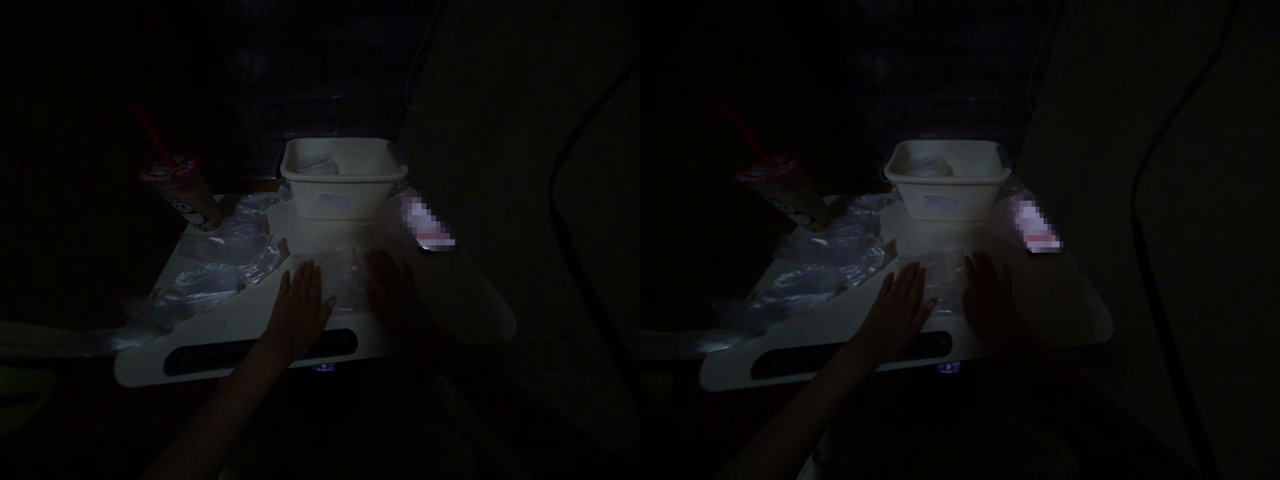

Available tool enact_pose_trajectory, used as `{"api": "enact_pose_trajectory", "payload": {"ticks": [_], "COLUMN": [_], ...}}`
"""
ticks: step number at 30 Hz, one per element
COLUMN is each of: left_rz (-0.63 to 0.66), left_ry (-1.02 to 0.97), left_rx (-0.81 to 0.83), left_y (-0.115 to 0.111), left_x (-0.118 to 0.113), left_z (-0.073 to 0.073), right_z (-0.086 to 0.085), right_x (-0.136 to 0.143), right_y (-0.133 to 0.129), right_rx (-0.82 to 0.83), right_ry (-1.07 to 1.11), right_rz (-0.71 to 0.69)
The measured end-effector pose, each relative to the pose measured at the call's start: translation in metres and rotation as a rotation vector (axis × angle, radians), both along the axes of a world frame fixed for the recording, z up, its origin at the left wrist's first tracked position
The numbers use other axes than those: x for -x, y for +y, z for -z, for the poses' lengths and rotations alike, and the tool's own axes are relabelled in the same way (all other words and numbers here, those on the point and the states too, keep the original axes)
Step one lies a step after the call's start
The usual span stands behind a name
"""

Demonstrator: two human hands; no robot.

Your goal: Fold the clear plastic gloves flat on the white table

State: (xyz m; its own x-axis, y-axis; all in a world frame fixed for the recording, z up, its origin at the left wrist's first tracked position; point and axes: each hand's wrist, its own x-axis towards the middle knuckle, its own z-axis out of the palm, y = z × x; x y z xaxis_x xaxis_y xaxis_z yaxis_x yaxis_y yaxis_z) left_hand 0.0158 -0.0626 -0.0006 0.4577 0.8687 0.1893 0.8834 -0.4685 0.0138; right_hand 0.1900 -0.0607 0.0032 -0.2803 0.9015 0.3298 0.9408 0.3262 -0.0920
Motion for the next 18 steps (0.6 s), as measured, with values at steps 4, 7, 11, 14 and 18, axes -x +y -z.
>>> {"api": "enact_pose_trajectory", "payload": {"ticks": [4,7,11,14,18], "left_rz": [-0.013,-0.020,-0.031,-0.055,-0.074], "left_ry": [0.041,0.069,0.079,0.089,0.102], "left_rx": [0.010,0.004,-0.014,-0.004,0.006], "left_y": [0.000,-0.001,-0.001,-0.001,0.000], "left_x": [-0.001,-0.001,0.000,0.002,0.006], "left_z": [-0.002,-0.002,0.000,0.000,-0.001], "right_z": [-0.008,-0.001,0.009,0.010,0.008], "right_x": [0.027,0.033,0.026,0.023,0.024], "right_y": [0.016,0.023,0.024,0.023,0.022], "right_rx": [0.035,0.066,0.081,0.075,0.063], "right_ry": [-0.011,-0.046,-0.097,-0.116,-0.130], "right_rz": [-0.125,-0.138,-0.139,-0.133,-0.115]}}
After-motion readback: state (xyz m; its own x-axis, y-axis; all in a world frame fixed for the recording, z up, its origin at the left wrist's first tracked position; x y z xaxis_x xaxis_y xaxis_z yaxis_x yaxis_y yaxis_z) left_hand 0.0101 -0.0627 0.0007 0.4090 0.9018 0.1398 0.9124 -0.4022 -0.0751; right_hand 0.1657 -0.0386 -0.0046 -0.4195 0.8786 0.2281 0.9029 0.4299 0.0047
